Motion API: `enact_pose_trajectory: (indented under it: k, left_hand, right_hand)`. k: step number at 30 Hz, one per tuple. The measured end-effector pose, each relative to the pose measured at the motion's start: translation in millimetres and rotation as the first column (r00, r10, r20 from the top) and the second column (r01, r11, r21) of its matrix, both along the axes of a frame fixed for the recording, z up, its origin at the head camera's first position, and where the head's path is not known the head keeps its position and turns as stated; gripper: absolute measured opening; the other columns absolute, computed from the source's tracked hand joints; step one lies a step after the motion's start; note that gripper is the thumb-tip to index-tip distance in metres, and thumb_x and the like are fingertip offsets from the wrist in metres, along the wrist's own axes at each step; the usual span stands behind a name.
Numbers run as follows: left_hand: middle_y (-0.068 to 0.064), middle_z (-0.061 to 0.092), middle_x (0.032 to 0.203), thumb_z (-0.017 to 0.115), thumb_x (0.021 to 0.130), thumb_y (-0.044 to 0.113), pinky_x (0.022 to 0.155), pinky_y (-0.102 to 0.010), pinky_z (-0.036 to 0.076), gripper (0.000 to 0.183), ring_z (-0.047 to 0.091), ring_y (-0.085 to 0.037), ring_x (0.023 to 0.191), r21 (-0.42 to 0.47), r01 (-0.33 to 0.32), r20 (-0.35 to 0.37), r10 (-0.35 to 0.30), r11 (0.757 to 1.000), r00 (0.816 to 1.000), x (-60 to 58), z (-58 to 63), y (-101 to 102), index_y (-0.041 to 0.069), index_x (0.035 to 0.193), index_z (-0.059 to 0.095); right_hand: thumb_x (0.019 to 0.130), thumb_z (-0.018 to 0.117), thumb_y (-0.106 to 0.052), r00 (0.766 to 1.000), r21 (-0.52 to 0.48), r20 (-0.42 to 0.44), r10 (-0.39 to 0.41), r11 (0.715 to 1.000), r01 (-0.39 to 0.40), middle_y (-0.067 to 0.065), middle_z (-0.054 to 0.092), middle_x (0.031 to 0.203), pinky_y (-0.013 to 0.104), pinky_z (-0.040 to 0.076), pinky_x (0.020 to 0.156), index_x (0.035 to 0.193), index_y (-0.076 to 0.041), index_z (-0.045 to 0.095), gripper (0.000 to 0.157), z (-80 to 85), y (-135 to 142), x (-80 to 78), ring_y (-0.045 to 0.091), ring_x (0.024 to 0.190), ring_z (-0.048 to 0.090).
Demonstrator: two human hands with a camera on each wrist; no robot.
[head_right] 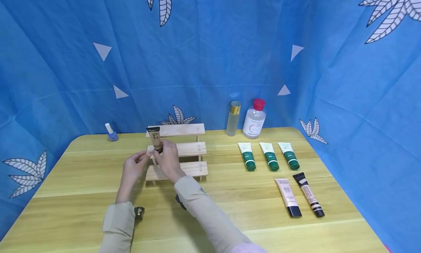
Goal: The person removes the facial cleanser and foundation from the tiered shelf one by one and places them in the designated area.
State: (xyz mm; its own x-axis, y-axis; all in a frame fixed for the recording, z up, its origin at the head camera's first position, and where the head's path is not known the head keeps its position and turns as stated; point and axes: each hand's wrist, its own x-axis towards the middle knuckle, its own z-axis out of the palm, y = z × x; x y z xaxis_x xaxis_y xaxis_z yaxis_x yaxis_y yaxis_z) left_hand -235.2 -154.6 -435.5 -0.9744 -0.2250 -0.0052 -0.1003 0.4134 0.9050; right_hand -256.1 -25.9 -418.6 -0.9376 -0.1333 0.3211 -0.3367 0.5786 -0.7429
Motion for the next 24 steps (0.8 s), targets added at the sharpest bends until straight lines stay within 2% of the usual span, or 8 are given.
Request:
enact_pose_trajectory:
  k: [10,15,24]
  left_hand:
    - [-0.022,0.061,0.113,0.057,0.096,0.029,0.071,-0.028,0.044,0.044,0.057,-0.031,0.100,-0.013,-0.001,0.007,0.001,1.000,1.000,0.7,-1.1,0.1,0.001,0.129,0.056]
    - [-0.021,0.061,0.113,0.057,0.096,0.028,0.071,-0.026,0.043,0.043,0.057,-0.030,0.100,-0.007,-0.004,0.010,0.004,1.000,1.000,1.7,-0.7,0.5,0.002,0.129,0.056]
    - [-0.021,0.060,0.113,0.057,0.096,0.029,0.066,-0.025,0.041,0.043,0.055,-0.029,0.097,0.005,-0.003,0.001,0.003,1.000,1.000,1.5,-0.1,0.5,0.002,0.129,0.057]
  right_hand:
    - [0.087,0.069,-0.015,0.999,-0.069,-0.019,0.050,0.996,-0.051,0.007,0.063,0.099,0.024,0.049,0.076,0.123,0.000,0.057,0.041,-2.6,25.1,16.0,0.018,0.090,0.057]
    - [0.087,0.070,-0.020,0.999,-0.113,0.006,0.050,0.992,-0.049,0.006,0.063,0.099,0.025,0.049,0.077,0.124,-0.003,0.057,0.043,-3.0,37.9,24.9,0.018,0.090,0.058]
    - [0.083,0.074,-0.017,0.999,-0.184,0.032,0.036,0.982,-0.030,0.007,0.063,0.090,0.033,0.051,0.083,0.114,-0.002,0.063,0.036,-2.2,61.6,40.4,0.020,0.086,0.060]
